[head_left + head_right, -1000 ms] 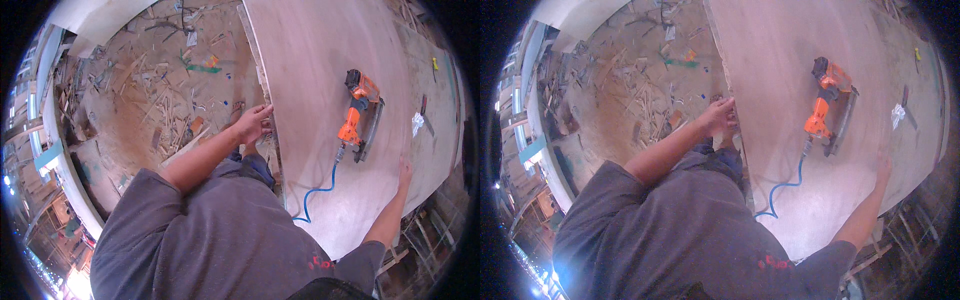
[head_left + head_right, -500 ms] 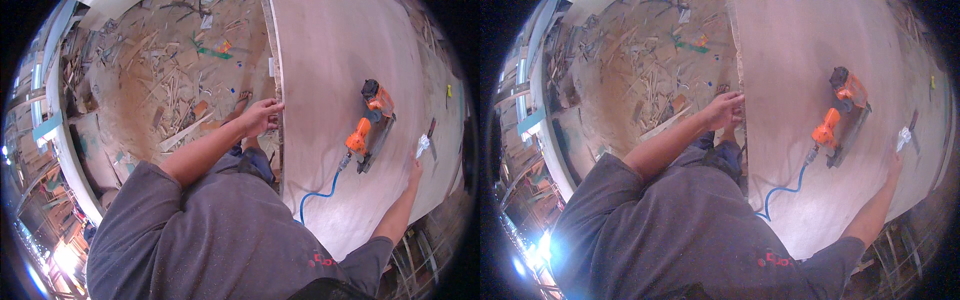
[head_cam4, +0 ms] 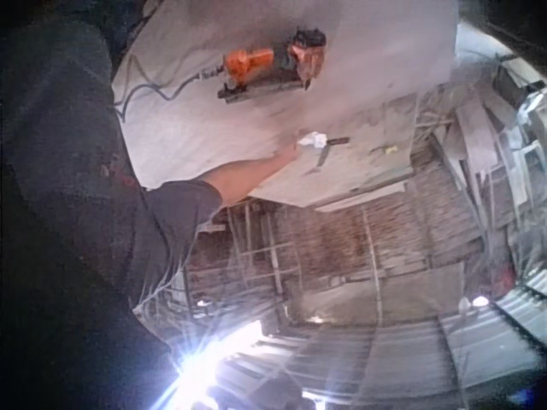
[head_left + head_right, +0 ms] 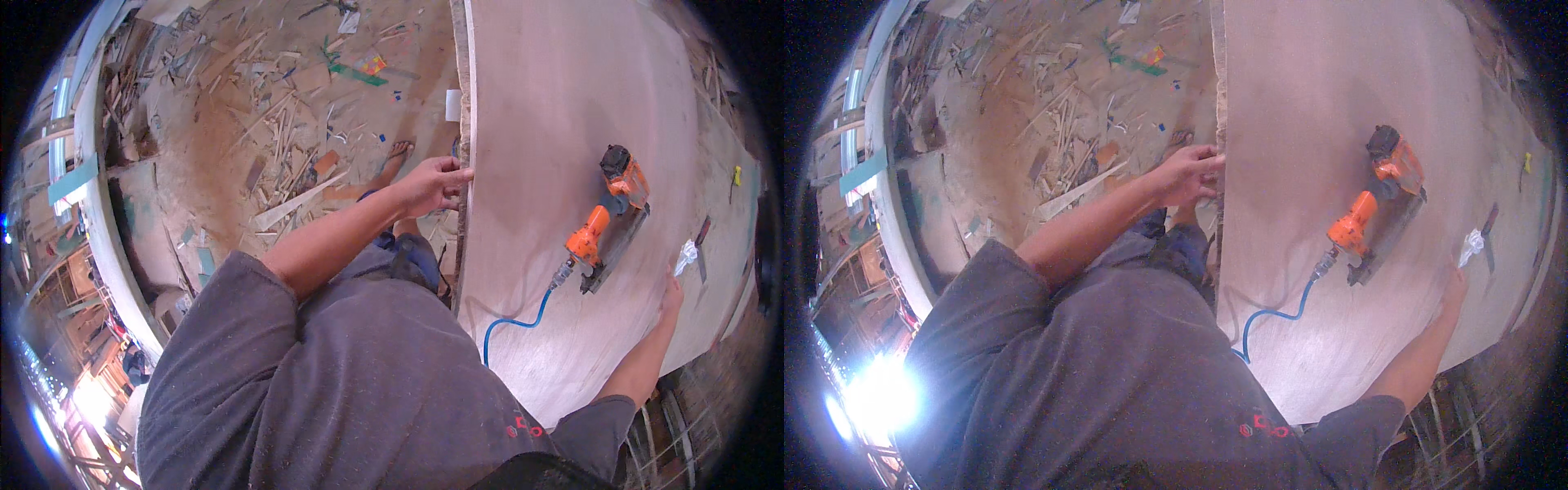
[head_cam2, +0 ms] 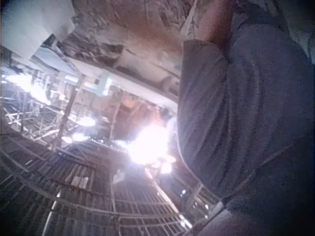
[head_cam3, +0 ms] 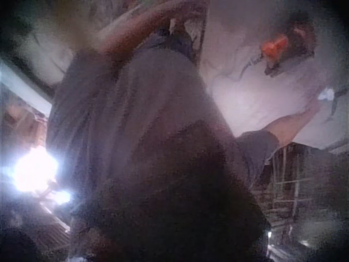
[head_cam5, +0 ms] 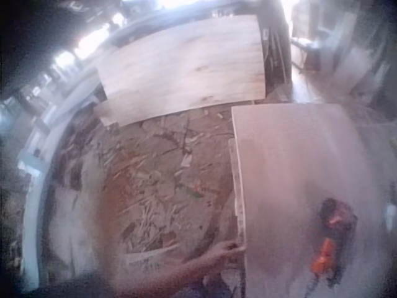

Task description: The person positions a large sheet of plywood on a workbench and uses a pneumatic nail gun to attach a thin wooden strip along its edge. The person repeatedly aligns the strip and drives nails along the length of the panel.

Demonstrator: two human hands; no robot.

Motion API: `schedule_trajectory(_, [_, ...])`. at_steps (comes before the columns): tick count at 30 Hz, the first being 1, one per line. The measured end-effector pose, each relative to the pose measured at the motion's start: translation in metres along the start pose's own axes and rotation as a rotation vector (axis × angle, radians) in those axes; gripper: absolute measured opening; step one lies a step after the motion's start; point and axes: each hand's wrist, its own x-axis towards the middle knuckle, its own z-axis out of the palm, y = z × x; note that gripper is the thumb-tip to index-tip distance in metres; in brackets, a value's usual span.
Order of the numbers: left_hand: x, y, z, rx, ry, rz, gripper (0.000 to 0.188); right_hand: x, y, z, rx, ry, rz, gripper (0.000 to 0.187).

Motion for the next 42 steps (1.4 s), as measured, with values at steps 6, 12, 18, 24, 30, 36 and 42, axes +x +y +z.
schedule_trajectory(6, [0.003, -0.007, -0.006, 0.021, 0.028, 0.002, 0.040, 0.002, 0.002, 0.001, 0.164, -0.103, 0.002, 0.063])
schedule_trajectory(12, [-0.001, -0.003, -0.001, 0.044, 0.057, -0.003, 0.042, 0.000, -0.002, -0.008, 0.088, -0.140, 0.059, 0.061])
schedule_trajectory(18, [0.007, -0.006, -0.014, 0.122, 0.064, -0.019, 0.052, -0.019, -0.021, 0.007, 0.082, -0.056, 0.059, 0.055])
schedule_trajectory(24, [0.005, 0.025, 0.019, -0.201, -0.058, -0.053, 0.056, -0.039, -0.006, 0.004, -0.089, 0.117, -0.070, 0.066])
schedule_trajectory(30, [0.034, 0.009, -0.005, -0.008, 0.040, 0.051, 0.070, -0.123, -0.060, 0.062, -0.495, 0.451, -0.328, 0.057])
schedule_trajectory(36, [0.047, 0.018, -0.017, -0.011, 0.022, -0.007, 0.046, -0.285, -0.155, 0.139, -0.244, 0.372, -0.390, 0.046])
schedule_trajectory(42, [0.054, 0.029, -0.031, 0.095, -0.079, -0.072, 0.037, -0.333, -0.222, 0.215, -0.019, 0.282, -0.366, 0.049])
